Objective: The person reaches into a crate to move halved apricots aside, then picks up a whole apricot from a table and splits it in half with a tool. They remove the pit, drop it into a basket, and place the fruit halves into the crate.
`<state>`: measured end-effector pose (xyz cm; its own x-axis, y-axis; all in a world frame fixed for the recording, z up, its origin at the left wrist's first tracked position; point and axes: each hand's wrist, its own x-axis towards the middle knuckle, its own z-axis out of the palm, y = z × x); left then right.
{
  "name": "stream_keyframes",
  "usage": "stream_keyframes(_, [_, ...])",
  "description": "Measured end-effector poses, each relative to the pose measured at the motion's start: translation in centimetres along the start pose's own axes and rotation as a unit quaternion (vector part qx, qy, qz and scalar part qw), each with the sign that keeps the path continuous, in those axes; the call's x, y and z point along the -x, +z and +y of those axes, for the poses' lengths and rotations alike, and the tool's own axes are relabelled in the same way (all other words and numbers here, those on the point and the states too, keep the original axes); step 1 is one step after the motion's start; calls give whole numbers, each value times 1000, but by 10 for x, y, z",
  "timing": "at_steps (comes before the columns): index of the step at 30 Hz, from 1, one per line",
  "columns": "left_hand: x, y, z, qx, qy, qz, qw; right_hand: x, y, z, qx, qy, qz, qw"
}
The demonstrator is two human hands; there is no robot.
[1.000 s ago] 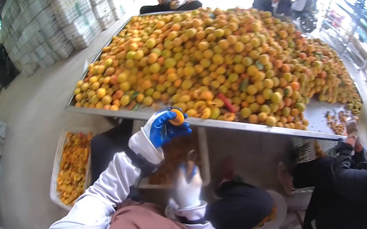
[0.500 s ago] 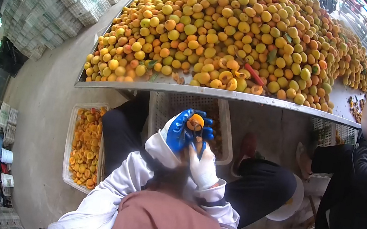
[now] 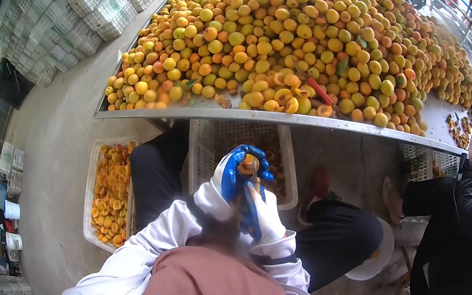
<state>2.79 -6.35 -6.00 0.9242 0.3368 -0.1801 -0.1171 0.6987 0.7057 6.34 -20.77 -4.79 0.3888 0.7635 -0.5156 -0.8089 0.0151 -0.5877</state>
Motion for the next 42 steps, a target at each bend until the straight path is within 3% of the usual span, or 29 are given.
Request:
stream_keyframes(4, [0,6,4,30,-50,-16,998,5,3,0,-31,1,6,999])
stream_keyframes(6, [-2,13,6,141,-145,26,979,-5,2,13,209,-185,48,959])
stream_keyframes(7, [2,19,10,84,-138,74,984,-8,3,19,279,-242,65,927])
stream_keyframes(8, [1,19,10,84,-138,72,984,-19,-9,31,340,-265,71,900])
stream_keyframes(11, [-1,24,12,3,-119,130,984,-28,-11,42,355,-286,88,886])
stream_keyframes(14, [-10,9,0,-59,-63,119,989,-11,5,23,309,-273,63,909])
stream_keyframes(16, [-12,11,-8,-33,-36,132,990,-3,2,14,180,-138,10,974])
stream_keyframes(17, [-11,10,-8,-79,-5,119,990,-5,-5,11,184,-94,-15,978])
stream_keyframes(20, [-8,8,-6,-172,92,55,979,-1,-12,8,-24,51,-99,993])
stream_keyframes(22, [-4,18,1,-207,112,34,971,3,-11,5,-92,75,-142,983])
stream_keyframes(24, [-2,25,10,-160,38,28,986,2,-13,6,-124,84,-173,973])
stream_keyframes(26, [-8,19,12,-180,26,-4,983,0,-18,13,-65,45,-159,984])
stream_keyframes(27, [2,29,18,-82,-52,12,995,-1,-18,18,-67,38,-142,987])
stream_keyframes(32, [-2,34,19,47,-109,82,990,-1,-18,21,-74,0,-169,983])
stream_keyframes(34, [-10,24,19,-46,-4,111,993,-7,-20,26,-21,-40,-154,987])
stream_keyframes(35, [-21,5,10,-73,106,103,986,-12,-26,27,2,-53,-127,990])
stream_keyframes(36, [-25,-5,16,-142,209,92,963,-24,-30,24,150,-108,-101,978])
stream_keyframes(38, [-16,-15,44,-318,309,157,883,-22,-12,24,283,-175,77,940])
stream_keyframes(40, [-2,-20,78,-333,368,218,840,-27,-18,34,361,-196,141,901])
stream_keyframes(41, [13,-20,101,-317,342,272,842,-20,-11,28,288,-179,100,935])
stream_keyframes(42, [28,-25,124,-299,315,324,840,-19,-10,28,284,-176,98,937])
